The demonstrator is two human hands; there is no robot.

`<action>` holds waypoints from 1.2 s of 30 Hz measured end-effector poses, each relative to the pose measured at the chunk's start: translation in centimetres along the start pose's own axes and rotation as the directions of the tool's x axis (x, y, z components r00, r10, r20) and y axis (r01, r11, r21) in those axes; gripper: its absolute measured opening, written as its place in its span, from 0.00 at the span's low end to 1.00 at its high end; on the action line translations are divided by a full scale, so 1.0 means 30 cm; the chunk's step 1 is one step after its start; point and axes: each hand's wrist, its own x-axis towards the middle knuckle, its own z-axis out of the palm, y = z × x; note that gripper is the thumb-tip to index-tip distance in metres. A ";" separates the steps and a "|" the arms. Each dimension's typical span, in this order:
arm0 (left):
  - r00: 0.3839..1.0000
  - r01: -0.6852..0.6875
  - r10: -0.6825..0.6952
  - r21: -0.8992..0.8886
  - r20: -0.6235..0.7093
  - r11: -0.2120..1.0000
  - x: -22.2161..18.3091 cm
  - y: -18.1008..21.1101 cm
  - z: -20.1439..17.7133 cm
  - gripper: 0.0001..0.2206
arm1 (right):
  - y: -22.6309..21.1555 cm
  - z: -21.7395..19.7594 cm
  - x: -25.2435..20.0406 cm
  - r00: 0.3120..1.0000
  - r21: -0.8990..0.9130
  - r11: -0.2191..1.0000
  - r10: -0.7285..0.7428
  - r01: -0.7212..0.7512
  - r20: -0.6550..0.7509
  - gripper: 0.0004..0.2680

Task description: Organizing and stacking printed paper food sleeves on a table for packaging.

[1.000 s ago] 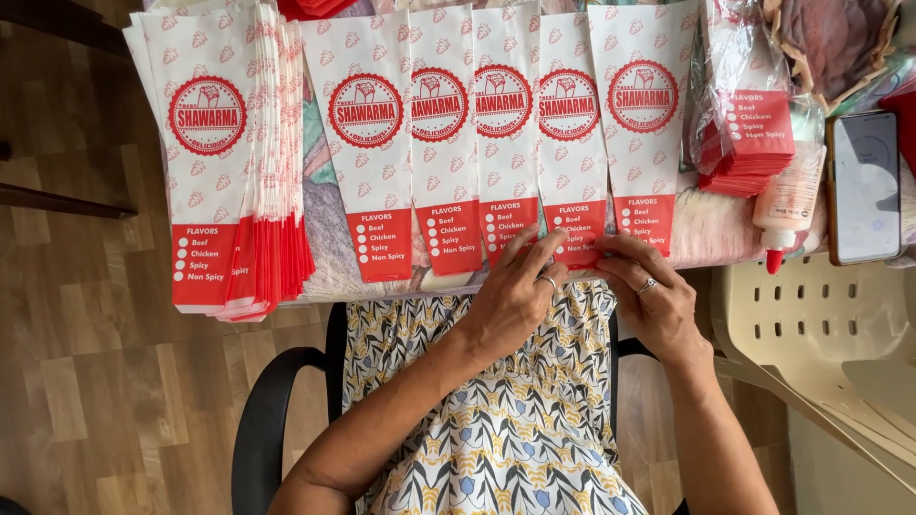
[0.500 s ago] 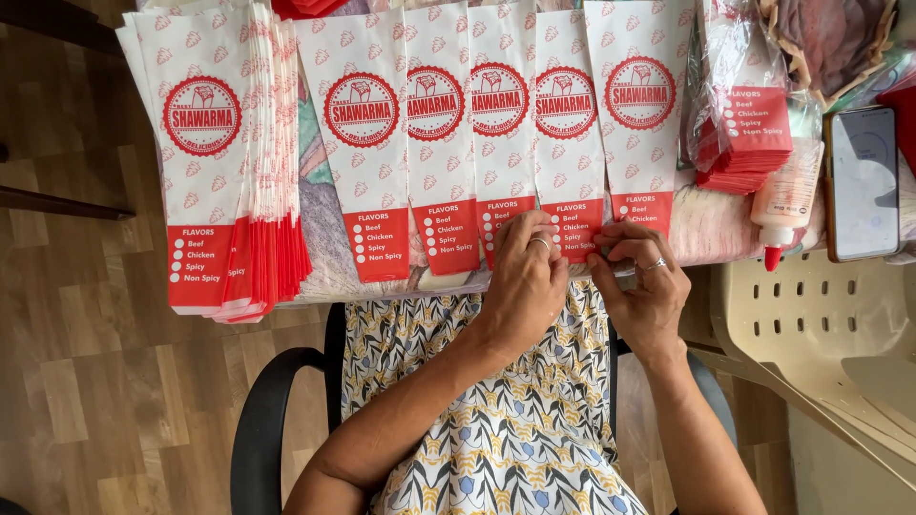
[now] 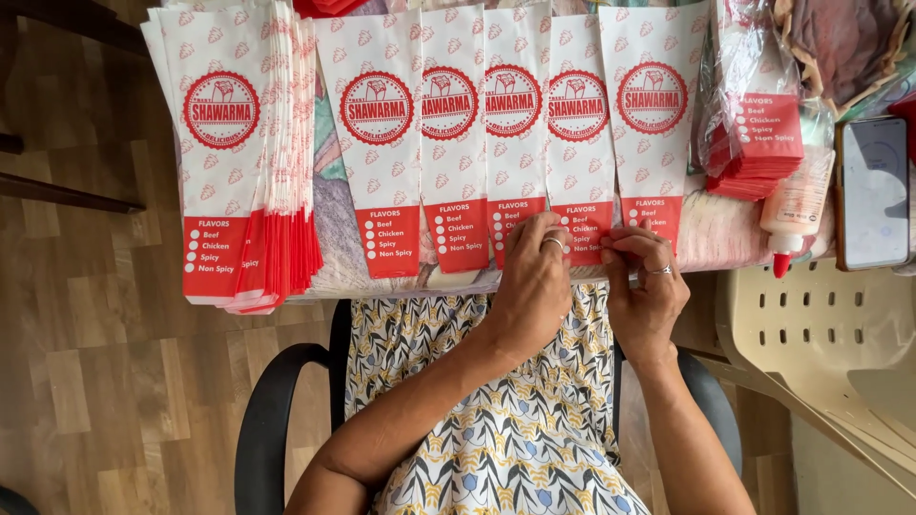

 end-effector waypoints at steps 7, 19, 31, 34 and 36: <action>0.999 0.041 -0.042 0.154 0.004 0.987 0.018 0.005 0.020 0.10 | 0.019 -0.006 -0.011 0.998 -0.041 0.997 -0.063 0.064 0.007 0.04; 0.980 -0.149 0.147 -0.005 -0.138 0.989 -0.095 -0.053 -0.107 0.07 | -0.094 0.004 0.041 0.983 -0.135 0.974 -0.173 0.181 0.070 0.07; 0.960 -0.243 0.251 0.073 -0.125 0.967 -0.167 -0.182 -0.159 0.06 | -0.096 0.078 0.022 0.926 0.009 0.956 -0.287 0.294 0.247 0.05; 0.957 -0.259 0.269 0.093 -0.112 0.961 -0.175 -0.186 -0.163 0.06 | -0.095 0.076 0.023 0.924 0.009 0.953 -0.297 0.304 0.241 0.04; 0.956 -0.265 0.275 0.101 -0.102 0.959 -0.177 -0.189 -0.161 0.06 | -0.094 0.076 0.022 0.924 0.009 0.952 -0.298 0.305 0.241 0.03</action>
